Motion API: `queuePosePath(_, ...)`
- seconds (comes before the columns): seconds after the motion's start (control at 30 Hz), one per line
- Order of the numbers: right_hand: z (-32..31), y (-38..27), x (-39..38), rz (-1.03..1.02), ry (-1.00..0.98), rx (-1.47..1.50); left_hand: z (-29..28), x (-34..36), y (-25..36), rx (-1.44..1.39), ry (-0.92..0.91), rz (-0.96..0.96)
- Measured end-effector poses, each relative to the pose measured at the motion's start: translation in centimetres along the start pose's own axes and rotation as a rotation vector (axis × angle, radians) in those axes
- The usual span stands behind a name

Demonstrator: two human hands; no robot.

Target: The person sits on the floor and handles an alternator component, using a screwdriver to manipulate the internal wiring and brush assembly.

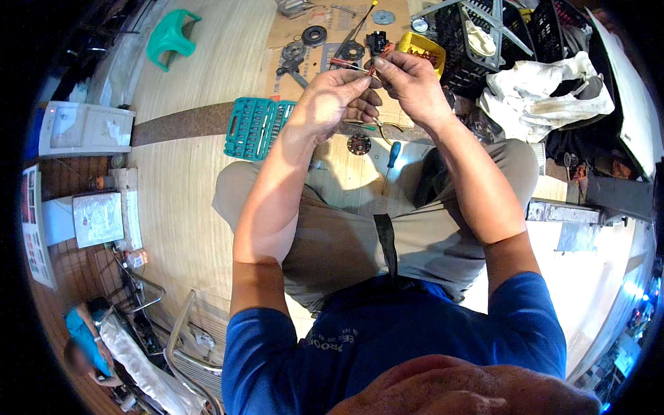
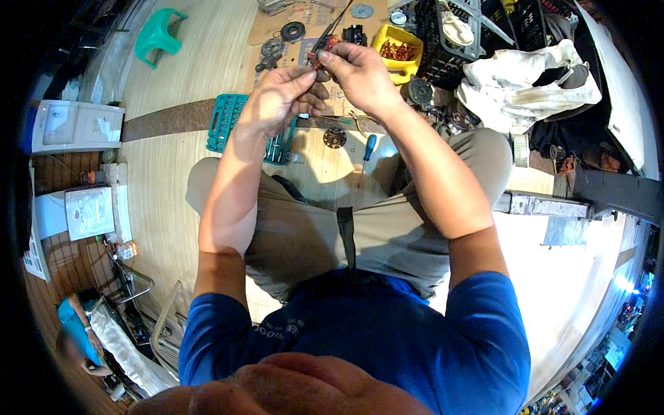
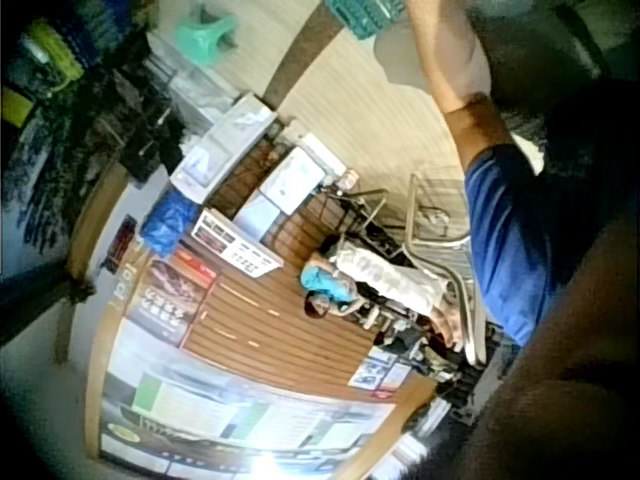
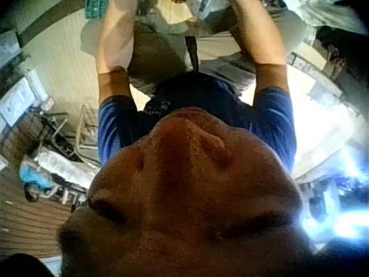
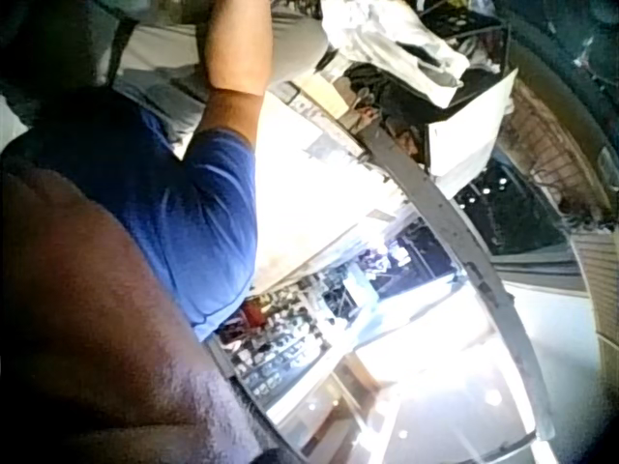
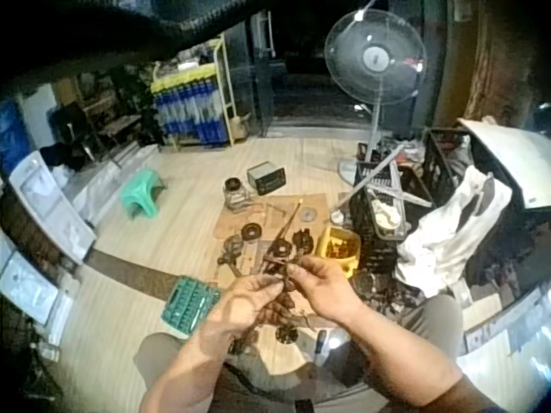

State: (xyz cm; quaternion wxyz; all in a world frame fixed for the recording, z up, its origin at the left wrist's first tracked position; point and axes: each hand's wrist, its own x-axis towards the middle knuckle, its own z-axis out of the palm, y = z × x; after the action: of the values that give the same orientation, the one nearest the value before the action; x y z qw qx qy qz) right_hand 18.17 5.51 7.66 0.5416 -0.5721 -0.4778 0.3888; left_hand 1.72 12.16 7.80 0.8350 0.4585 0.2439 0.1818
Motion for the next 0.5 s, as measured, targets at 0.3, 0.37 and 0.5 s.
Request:
queuePosePath(0.3,2.3,0.0,-0.9,-0.16,0.245,-0.326,2.5,0.4,-1.2,0.919,0.574,0.412)
queuePosePath(0.37,2.3,-0.9,-1.1,-0.137,0.192,-0.343,2.6,-0.1,-1.2,0.997,0.636,0.516)
queuePosePath(0.5,1.0,-1.3,-0.8,-0.088,0.086,-0.217,1.7,0.8,-1.8,0.824,0.534,0.426)
